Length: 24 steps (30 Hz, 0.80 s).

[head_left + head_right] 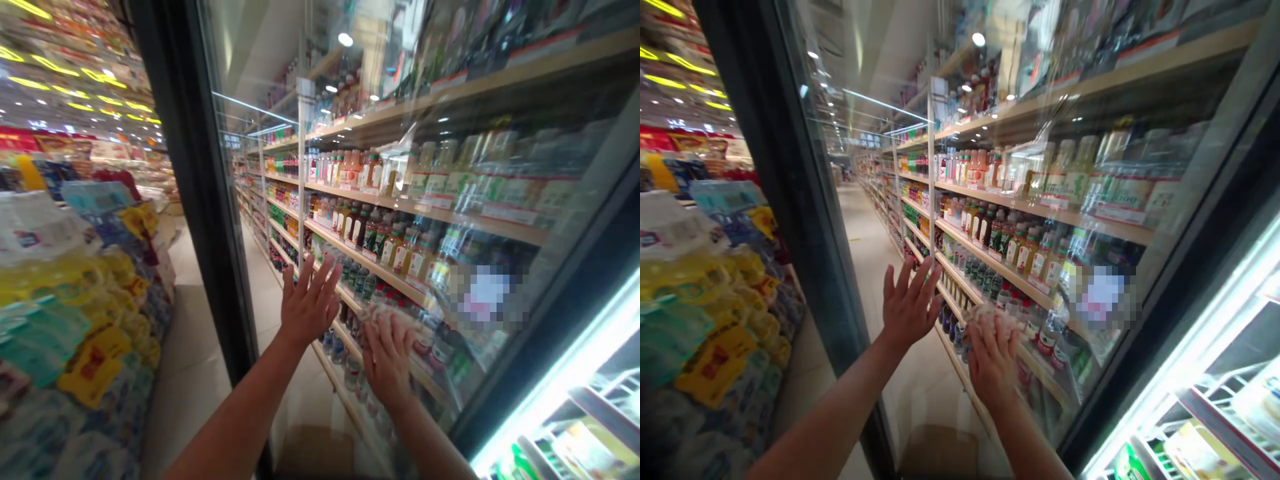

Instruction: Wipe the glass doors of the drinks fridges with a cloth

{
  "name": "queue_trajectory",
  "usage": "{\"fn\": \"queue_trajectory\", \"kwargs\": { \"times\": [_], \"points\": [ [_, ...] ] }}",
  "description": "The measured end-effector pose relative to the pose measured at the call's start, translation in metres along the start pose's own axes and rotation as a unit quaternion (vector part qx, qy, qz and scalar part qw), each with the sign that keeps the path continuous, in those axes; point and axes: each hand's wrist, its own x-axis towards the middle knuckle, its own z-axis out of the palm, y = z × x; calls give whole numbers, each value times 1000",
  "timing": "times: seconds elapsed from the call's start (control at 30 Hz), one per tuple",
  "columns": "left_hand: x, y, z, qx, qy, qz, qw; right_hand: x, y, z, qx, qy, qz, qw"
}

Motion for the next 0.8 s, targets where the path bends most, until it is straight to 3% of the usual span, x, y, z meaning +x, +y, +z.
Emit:
{"fn": "queue_trajectory", "kwargs": {
  "times": [0.17,0.27,0.4,0.47,0.63,0.8],
  "points": [
    [0,0,-1,4,0,1,1000,54,13,-2,-18,79,63,995],
    [0,1,-2,6,-3,2,1000,37,-2,5,-13,58,63,996],
    [0,1,-2,2,-1,4,1000,1,-21,13,37,12,-15,999],
    [0,0,-2,2,3,4,1000,8,-14,11,41,13,-24,999],
    [0,-1,2,13,7,2,1000,43,17,0,1,64,46,997],
    [0,-2,6,20,6,-2,1000,-5,14,4,32,13,-15,999]
  ]
}}
